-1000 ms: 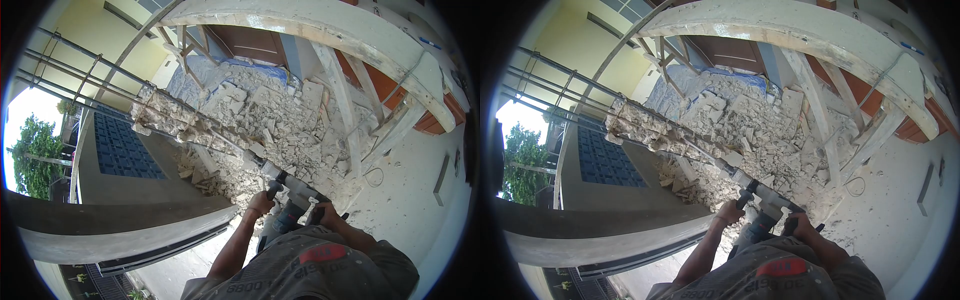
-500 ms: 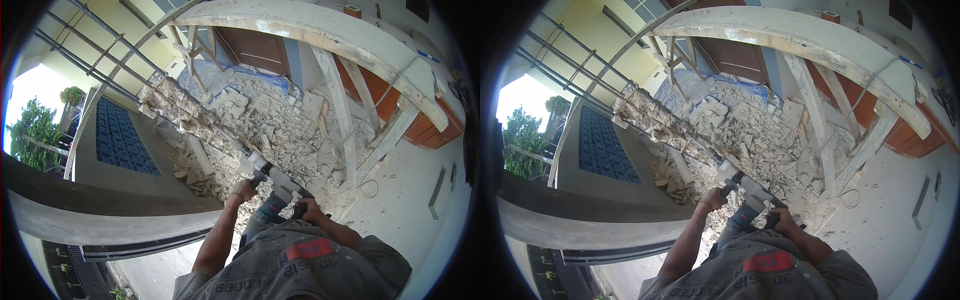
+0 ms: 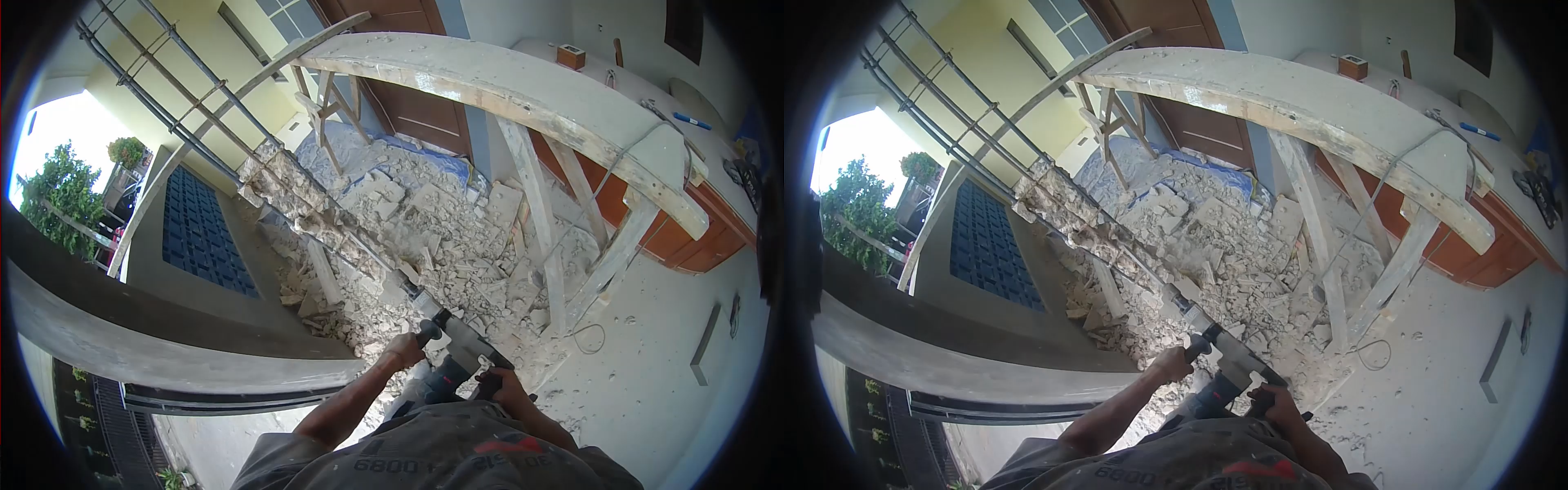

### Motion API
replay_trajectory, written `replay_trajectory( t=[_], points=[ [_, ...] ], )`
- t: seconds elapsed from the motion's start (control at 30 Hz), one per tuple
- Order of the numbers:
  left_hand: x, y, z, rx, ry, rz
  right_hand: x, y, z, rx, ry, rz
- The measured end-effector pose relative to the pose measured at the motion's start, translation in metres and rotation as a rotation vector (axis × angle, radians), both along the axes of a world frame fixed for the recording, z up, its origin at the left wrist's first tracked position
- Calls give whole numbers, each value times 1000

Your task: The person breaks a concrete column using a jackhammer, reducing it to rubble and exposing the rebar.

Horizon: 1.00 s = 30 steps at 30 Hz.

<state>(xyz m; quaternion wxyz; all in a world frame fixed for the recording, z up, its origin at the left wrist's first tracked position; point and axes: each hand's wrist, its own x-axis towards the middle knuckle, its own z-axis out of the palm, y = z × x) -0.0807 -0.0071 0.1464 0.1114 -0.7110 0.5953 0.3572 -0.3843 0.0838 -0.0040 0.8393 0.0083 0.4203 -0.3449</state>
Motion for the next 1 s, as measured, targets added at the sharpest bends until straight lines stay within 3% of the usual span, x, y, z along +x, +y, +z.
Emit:
replay_trajectory(
  t=[0.03,0.07,0.17,0.4,0.67,1.0],
  points=[
    [-6,9,0,23,16,-14,-8,12,-3,-183,82,37],
    [-12,18,0,13,11,-22,-16,8,4,228,-80,-88],
    [-25,48,10,-67,44,20,-32,24,-5,264,-115,-61],
    [-25,65,19,-132,45,32,-22,36,-11,261,-121,-142],
    [4,62,2,-123,51,19,-4,26,3,296,-64,-91],
    [0,59,21,-40,37,81,3,25,-4,271,-34,-45]
  ],
)
